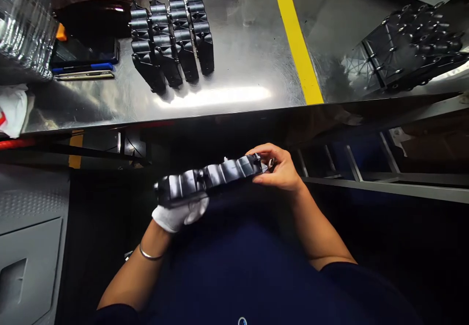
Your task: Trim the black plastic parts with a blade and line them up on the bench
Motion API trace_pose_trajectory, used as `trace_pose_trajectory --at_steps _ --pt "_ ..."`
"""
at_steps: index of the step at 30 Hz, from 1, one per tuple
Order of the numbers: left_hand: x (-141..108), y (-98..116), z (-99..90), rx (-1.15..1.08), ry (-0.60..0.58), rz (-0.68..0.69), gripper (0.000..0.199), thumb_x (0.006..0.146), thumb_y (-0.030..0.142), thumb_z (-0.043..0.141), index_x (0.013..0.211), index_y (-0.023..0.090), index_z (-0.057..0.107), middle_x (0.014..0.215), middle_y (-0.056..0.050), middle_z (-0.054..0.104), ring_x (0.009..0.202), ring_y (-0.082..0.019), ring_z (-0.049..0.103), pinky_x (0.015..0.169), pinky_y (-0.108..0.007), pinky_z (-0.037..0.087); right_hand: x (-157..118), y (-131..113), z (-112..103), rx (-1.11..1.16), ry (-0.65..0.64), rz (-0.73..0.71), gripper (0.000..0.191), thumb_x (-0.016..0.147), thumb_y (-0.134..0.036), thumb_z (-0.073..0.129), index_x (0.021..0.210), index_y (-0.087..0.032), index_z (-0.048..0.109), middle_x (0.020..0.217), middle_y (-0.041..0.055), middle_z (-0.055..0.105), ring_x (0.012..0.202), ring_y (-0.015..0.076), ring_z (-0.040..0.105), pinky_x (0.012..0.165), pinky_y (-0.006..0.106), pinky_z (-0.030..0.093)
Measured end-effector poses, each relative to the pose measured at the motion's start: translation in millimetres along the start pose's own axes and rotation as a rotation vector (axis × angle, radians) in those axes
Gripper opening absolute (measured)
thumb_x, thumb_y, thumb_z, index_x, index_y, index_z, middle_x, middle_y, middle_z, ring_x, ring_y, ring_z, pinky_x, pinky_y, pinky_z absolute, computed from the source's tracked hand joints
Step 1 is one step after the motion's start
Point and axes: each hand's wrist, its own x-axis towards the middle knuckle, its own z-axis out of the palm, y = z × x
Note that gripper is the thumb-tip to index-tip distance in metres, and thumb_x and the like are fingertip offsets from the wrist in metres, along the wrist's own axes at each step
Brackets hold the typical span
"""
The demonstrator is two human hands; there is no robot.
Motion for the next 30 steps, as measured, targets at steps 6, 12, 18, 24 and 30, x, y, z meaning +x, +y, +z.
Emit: trace_pose_trajectory --at_steps 6,12,18,24,30 --pt "4.8 3.4 19.3 -0.165 0.071 0.351 0.019 0.067 0.009 0.074 0.083 0.019 0.073 0.089 -0.002 0.075 0.089 -0.019 0.07 0.079 -0.029 0.059 -3.2 -2.2 32.2 0.028 0.127 0.132 0.048 0.062 -0.05 0.081 0.093 -0.019 0.061 0.077 -0.0002 0.063 0.059 0.0089 0.052 0.052 0.022 0.041" --pt "10.5 -2.7 31.0 -0.477 0.246 0.255 0.024 0.083 0.002 0.056 0.095 0.017 0.071 0.084 -0.001 0.076 0.077 -0.011 0.072 0.074 -0.018 0.058 0.5 -12.3 43.2 0.031 0.016 0.125 0.028 0.083 -0.039 0.064 0.068 -0.015 0.063 0.069 0.0002 0.058 0.061 0.0092 0.05 0.057 0.024 0.041" --pt "12.2 -2.2 34.0 -0.587 0.282 0.14 0.035 0.092 0.001 0.038 0.101 0.015 0.069 0.08 -0.003 0.076 0.073 -0.011 0.073 0.07 -0.018 0.059 2.2 -15.8 37.5 -0.044 0.011 0.244 0.021 0.08 -0.034 0.063 0.071 -0.015 0.063 0.062 -0.0023 0.054 0.055 0.0073 0.041 0.051 0.022 0.034" --pt "13.6 -0.4 41.2 -0.819 0.221 -0.016 0.041 0.098 0.01 0.027 0.112 0.015 0.065 0.078 -0.003 0.075 0.07 -0.007 0.072 0.069 -0.011 0.056 1.8 -7.2 46.0 -0.022 0.027 0.225 0.028 0.08 -0.043 0.061 0.076 -0.016 0.063 0.062 -0.0012 0.055 0.056 0.0093 0.046 0.053 0.023 0.037" --pt "9.2 -0.9 32.3 -0.617 0.26 0.015 0.035 0.091 0.002 0.038 0.096 0.015 0.069 0.069 -0.001 0.073 0.065 -0.009 0.071 0.065 -0.014 0.057 -1.5 8.7 -2.5 -0.729 0.389 0.213 0.034 0.085 -0.048 0.054 0.072 -0.017 0.058 0.066 0.0017 0.056 0.058 0.0127 0.048 0.054 0.024 0.032"
